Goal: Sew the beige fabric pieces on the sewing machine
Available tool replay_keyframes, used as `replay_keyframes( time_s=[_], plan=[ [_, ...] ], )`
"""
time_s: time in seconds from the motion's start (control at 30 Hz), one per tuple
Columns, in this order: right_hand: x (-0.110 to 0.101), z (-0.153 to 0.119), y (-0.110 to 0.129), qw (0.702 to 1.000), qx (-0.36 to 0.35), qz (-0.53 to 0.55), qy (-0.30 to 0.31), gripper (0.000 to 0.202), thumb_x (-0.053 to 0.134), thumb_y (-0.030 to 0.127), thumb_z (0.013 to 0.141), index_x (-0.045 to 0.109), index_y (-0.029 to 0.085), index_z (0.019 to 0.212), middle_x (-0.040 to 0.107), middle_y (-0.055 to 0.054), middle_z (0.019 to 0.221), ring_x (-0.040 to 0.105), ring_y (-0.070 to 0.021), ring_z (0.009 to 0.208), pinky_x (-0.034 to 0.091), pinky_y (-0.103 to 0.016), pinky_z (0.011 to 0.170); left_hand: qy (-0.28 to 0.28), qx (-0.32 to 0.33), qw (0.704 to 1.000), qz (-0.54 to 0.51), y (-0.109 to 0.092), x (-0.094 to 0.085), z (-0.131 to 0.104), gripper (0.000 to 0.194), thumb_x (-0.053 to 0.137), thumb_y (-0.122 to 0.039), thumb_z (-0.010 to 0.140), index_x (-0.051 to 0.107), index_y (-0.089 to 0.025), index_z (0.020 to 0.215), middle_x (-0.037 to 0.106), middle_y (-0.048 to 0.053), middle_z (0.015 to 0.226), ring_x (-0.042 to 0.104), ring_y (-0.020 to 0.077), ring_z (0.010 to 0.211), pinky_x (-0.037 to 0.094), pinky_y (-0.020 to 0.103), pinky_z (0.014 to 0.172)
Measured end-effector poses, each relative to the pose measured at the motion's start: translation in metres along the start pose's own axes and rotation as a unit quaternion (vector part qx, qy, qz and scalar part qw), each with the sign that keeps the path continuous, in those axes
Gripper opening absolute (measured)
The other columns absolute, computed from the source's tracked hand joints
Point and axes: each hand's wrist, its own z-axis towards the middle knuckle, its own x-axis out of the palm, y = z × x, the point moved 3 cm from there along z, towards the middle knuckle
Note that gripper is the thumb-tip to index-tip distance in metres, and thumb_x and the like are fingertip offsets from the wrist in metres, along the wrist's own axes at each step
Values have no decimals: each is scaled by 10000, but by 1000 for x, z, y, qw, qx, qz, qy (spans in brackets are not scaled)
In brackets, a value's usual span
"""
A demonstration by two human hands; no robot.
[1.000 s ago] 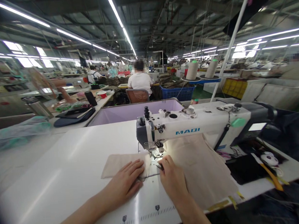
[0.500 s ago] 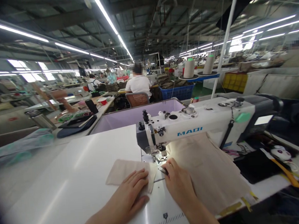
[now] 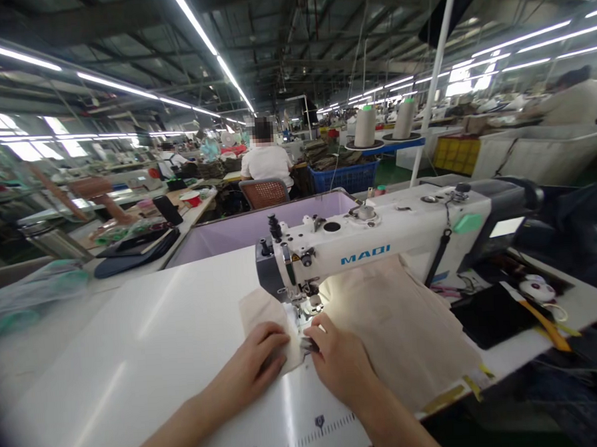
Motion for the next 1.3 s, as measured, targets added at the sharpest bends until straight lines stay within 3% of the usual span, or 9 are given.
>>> replay_keyframes(
  time_s=[0.1,0.23,0.37,0.7,0.87,1.3],
  plan=[
    [-1,1,9,997,-53,8,52,369,540,45,786,653,242,1077,651,-10,1142,660,-177,893,477,-249,750,0,37,999,35,7,-3,13,275,496,-165,969,613,-211,1212,621,102,1217,580,252,1155,494,427,1025],
    [-1,2,12,996,-58,12,73,347,512,39,792,654,224,1049,664,-12,1147,650,-177,966,468,-240,810,18,56,996,69,16,-2,29,312,475,-155,989,594,-234,1267,634,78,1298,563,262,1242,391,515,1126],
    [1,3,9,997,-42,3,68,368,518,29,772,649,218,1059,666,-9,1148,646,-183,992,463,-245,825,6,70,997,42,16,1,36,296,448,-167,1003,603,-211,1251,628,101,1280,577,244,1213,446,452,1094],
    [-1,3,11,997,-31,-20,62,336,506,21,754,637,233,979,662,4,1052,642,-172,911,444,-246,747,-24,63,998,-4,14,7,35,266,461,-140,975,601,-199,1193,593,115,1292,560,245,1228,475,426,1084],
    [-2,4,9,998,-15,-30,54,318,497,15,759,634,231,948,664,5,1045,638,-164,863,424,-244,712,-8,34,999,-23,13,7,38,228,477,-141,951,586,-193,1145,581,108,1229,604,228,1140,521,380,1016],
    [-1,2,9,998,-24,-34,51,321,524,28,761,633,241,974,665,2,1034,641,-168,862,423,-236,708,-13,53,998,-21,15,7,37,243,487,-152,954,596,-199,1166,601,107,1257,584,235,1180,496,390,1043]
  ],
)
